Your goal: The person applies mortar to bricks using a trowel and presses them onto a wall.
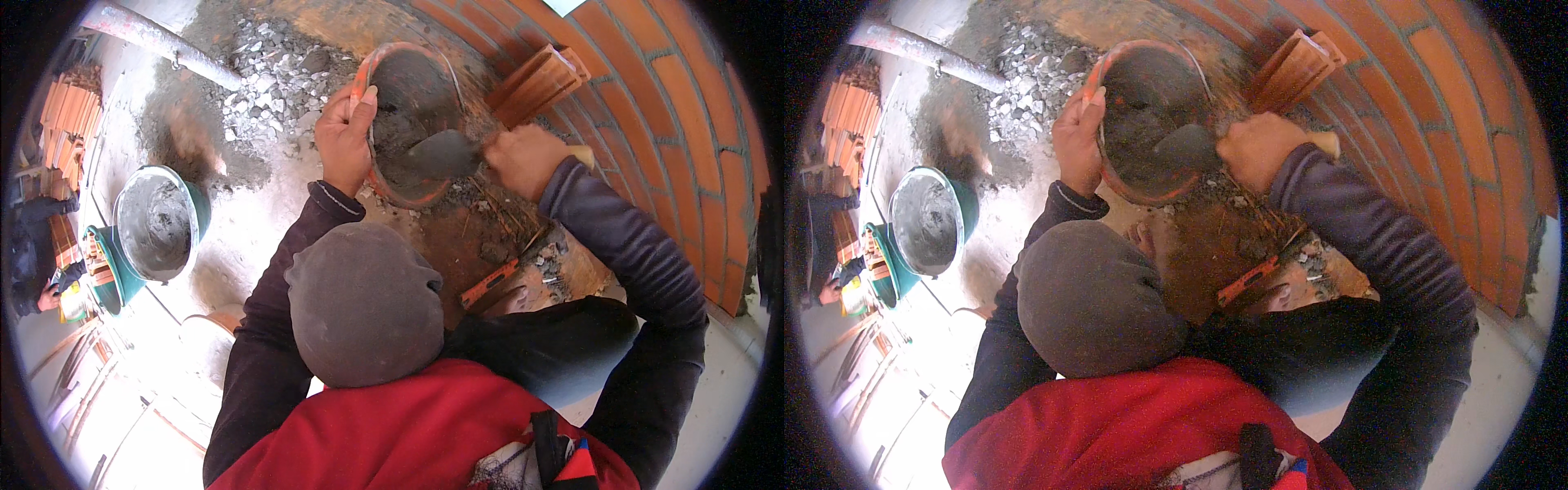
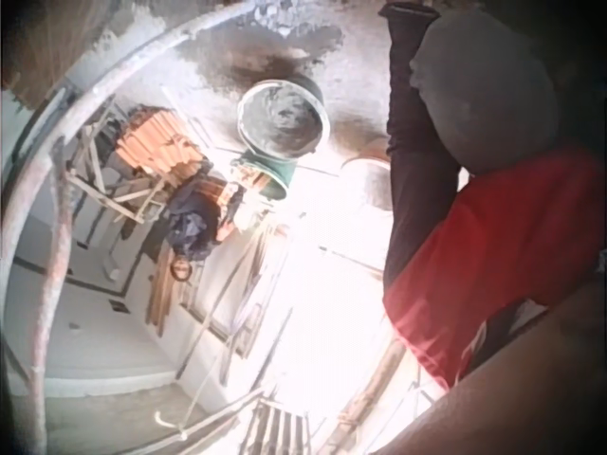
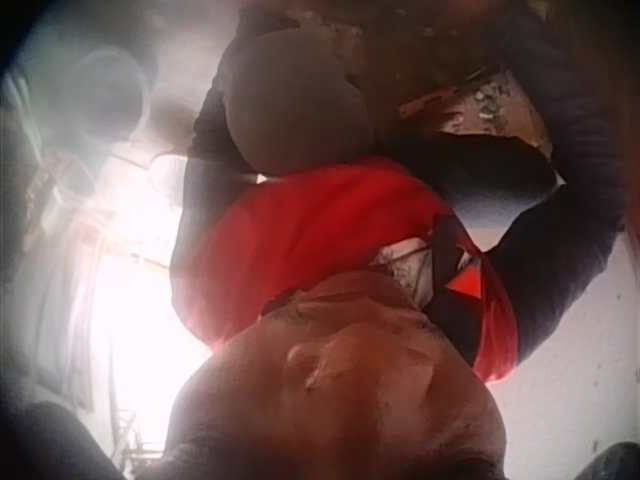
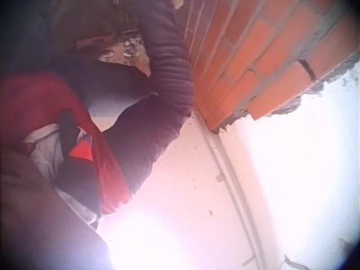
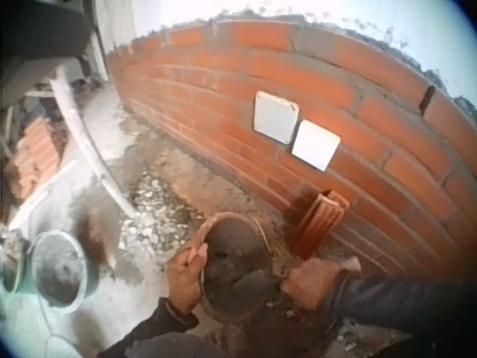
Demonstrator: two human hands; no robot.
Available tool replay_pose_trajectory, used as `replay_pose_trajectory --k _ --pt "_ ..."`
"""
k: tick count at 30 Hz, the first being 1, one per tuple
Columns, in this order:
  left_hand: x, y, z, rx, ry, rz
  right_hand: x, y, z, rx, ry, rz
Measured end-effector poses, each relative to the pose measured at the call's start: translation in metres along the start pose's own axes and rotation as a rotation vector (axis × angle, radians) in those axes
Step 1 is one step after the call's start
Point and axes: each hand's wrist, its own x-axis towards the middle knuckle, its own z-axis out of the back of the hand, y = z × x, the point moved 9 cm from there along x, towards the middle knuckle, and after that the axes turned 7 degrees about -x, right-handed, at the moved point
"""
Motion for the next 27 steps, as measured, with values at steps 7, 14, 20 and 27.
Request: replay_pose_trajectory --k 7,14,20,27 --pt "-0.003 -0.015 -0.004 0.145 0.007 0.004 0.006 0.01 -0.022 0.458 -0.169 0.137" --pt "-0.005 -0.021 0.0 -0.04 0.008 0.057 -0.022 -0.013 -0.047 0.928 -0.192 0.071" --pt "0.006 -0.006 0.03 0.307 0.08 -0.168 -0.113 -0.065 0.006 0.815 -0.451 -0.037" --pt "0.004 -0.031 0.003 0.486 0.141 -0.173 -0.253 -0.087 0.088 0.812 -0.634 -0.085"
